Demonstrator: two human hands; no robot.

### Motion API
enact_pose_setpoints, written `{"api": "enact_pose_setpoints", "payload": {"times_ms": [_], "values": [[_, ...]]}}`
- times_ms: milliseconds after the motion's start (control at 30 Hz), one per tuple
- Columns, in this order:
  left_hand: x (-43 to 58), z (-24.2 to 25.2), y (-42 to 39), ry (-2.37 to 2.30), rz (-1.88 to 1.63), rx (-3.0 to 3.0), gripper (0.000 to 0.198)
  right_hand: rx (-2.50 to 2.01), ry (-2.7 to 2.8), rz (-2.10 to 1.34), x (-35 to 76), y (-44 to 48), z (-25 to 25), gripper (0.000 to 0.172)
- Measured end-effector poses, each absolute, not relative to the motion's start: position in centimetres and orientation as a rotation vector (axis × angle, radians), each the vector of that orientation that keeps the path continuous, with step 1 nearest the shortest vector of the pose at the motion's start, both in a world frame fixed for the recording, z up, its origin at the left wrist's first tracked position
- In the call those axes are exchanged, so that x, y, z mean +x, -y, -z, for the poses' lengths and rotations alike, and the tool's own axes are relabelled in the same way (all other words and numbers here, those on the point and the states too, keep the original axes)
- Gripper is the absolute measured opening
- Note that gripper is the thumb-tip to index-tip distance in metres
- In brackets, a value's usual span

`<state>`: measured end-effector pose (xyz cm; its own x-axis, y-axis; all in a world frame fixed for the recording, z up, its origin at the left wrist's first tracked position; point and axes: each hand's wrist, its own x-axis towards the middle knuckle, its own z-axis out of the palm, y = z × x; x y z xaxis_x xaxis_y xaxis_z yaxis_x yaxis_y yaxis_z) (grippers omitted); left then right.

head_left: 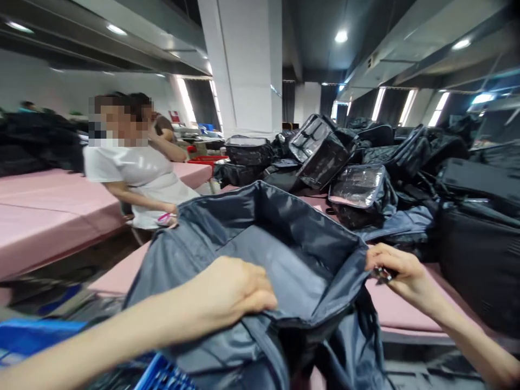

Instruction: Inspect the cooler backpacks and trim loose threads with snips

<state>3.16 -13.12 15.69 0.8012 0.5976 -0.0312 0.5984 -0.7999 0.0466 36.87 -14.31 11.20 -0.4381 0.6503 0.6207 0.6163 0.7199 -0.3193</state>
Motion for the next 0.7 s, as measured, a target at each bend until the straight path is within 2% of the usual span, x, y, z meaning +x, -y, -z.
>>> {"api": "enact_pose_setpoints", "payload": {"times_ms": [100,200,267,467,533,633,700], "values": [[5.0,-14.2,15.7,-0.911,-0.048,2.951,0.029,-1.023,2.056,0.011,37.7,12.3,-11.9,0.008],[7.9,-12.4,17.2,-0.717,-0.071,3.071,0.042,-1.102,1.961,0.031,38.6,9.2,-12.5,0.004],[9.7,-11.6,17.3,-0.614,-0.132,3.13,0.045,-1.155,1.874,0.05,39.4,7.9,-12.6,0.007],[11.0,-11.5,15.7,-0.701,-0.282,3.094,0.043,-1.361,1.84,0.283,40.3,9.4,-13.6,0.019],[11.0,-11.6,15.6,-0.636,-0.313,3.143,0.044,-1.412,2.002,0.39,38.8,9.9,-14.9,0.026],[11.1,-11.4,16.0,-0.552,-0.315,3.223,0.046,-1.56,2.528,0.472,35.3,9.1,-16.4,0.039],[11.2,-11.2,16.2,-0.542,-0.314,3.254,0.046,-1.712,2.804,0.615,33.4,8.1,-16.3,0.029]]}}
